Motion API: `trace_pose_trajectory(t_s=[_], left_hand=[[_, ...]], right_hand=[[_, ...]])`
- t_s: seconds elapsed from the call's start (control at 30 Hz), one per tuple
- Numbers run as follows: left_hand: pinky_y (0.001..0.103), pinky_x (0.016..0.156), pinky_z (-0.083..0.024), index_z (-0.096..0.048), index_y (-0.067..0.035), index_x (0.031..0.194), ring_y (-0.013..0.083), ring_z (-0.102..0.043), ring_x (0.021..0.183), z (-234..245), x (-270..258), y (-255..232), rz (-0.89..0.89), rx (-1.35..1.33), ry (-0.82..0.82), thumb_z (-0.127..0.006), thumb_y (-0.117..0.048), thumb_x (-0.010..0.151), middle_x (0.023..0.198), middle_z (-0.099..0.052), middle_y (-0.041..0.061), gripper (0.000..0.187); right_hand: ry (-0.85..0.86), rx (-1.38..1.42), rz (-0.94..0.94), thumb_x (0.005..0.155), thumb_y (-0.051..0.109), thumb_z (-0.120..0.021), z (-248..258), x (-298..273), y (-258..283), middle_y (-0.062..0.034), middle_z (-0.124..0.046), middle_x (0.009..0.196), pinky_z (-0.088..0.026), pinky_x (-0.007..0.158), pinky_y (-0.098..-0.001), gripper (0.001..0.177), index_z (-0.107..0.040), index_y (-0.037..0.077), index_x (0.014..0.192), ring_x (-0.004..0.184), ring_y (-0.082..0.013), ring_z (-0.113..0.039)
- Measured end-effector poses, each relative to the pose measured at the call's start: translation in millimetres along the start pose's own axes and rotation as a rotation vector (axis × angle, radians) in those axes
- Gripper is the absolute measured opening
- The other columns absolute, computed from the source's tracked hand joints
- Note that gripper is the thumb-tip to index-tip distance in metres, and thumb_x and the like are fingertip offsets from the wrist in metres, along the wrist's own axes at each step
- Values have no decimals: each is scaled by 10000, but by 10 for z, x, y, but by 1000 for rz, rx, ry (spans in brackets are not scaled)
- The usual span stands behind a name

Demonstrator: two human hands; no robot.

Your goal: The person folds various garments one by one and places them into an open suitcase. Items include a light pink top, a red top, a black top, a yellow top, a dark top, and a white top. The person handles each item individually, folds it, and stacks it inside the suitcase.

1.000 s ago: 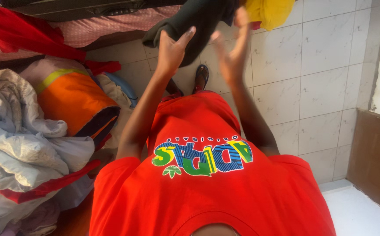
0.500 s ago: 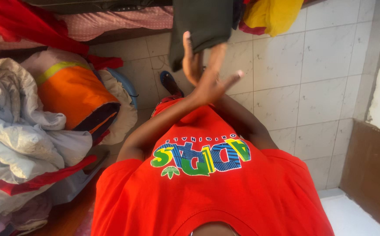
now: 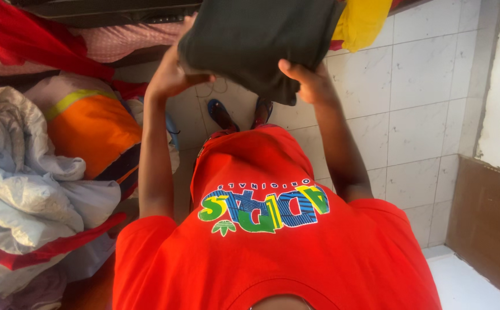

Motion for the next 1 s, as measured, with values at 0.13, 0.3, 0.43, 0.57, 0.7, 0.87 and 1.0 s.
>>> trace_pose_trajectory(t_s=[0.13,0.3,0.43,0.57,0.7,0.87,1.0], left_hand=[[434,901,-635,-594,-53,1438,293,-745,1073,-161,123,306,76,150,190,-917,-246,816,1265,-743,184,727],[363,968,-594,-659,-8,1316,213,-717,1147,-288,40,202,52,158,68,-848,-287,945,1208,-747,101,501],[342,973,-553,-591,-4,1330,185,-652,1141,-459,-73,43,-31,-249,0,-820,-334,936,1219,-705,77,562],[319,920,-555,-641,-34,1266,163,-657,1077,-473,-34,206,-19,-411,-65,-784,-359,971,1131,-704,31,462],[339,988,-521,-656,-17,1254,173,-613,1092,-394,-19,513,21,-694,-181,-740,-349,1091,1149,-674,40,380],[334,987,-522,-630,-80,1265,184,-635,1153,-139,-343,733,210,-811,-389,-722,-335,983,1223,-667,57,391],[339,997,-541,-635,-56,1277,201,-657,1162,85,-601,445,179,-888,-393,-707,-328,979,1237,-680,69,410]], right_hand=[[-4,29,-47,862,95,-814,220,50,95,-56,-685,1242,-518,1012,-332,524,-634,-27,1339,1154,-177,-641],[-150,162,-88,939,229,-846,694,424,66,-125,-647,1183,-523,976,-422,558,-594,-90,1322,1112,-260,-590],[-62,40,14,890,666,-630,863,673,101,-120,-609,1413,-552,1057,-503,862,-446,49,1464,1333,-291,-613],[93,315,-168,851,819,-451,747,636,-430,-114,-544,1539,-496,1145,-522,1005,-434,84,1537,1426,-300,-547],[258,674,-290,825,876,-399,392,286,-874,-89,-505,1625,-421,1265,-495,1076,-468,109,1576,1505,-281,-475],[310,118,-104,854,442,-828,-64,-13,-912,-66,-528,1489,-414,1145,-410,852,-460,62,1521,1384,-217,-494],[91,-7,-101,855,198,-892,-317,5,-849,-57,-575,1419,-433,1136,-344,741,-486,40,1455,1331,-184,-532]])
Point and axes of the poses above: each hand's wrist, its own x-axis towards the middle knuckle, its own z-axis out of the back of the hand, y = z × x, the point moved 10 cm from there along x, towards the middle knuckle
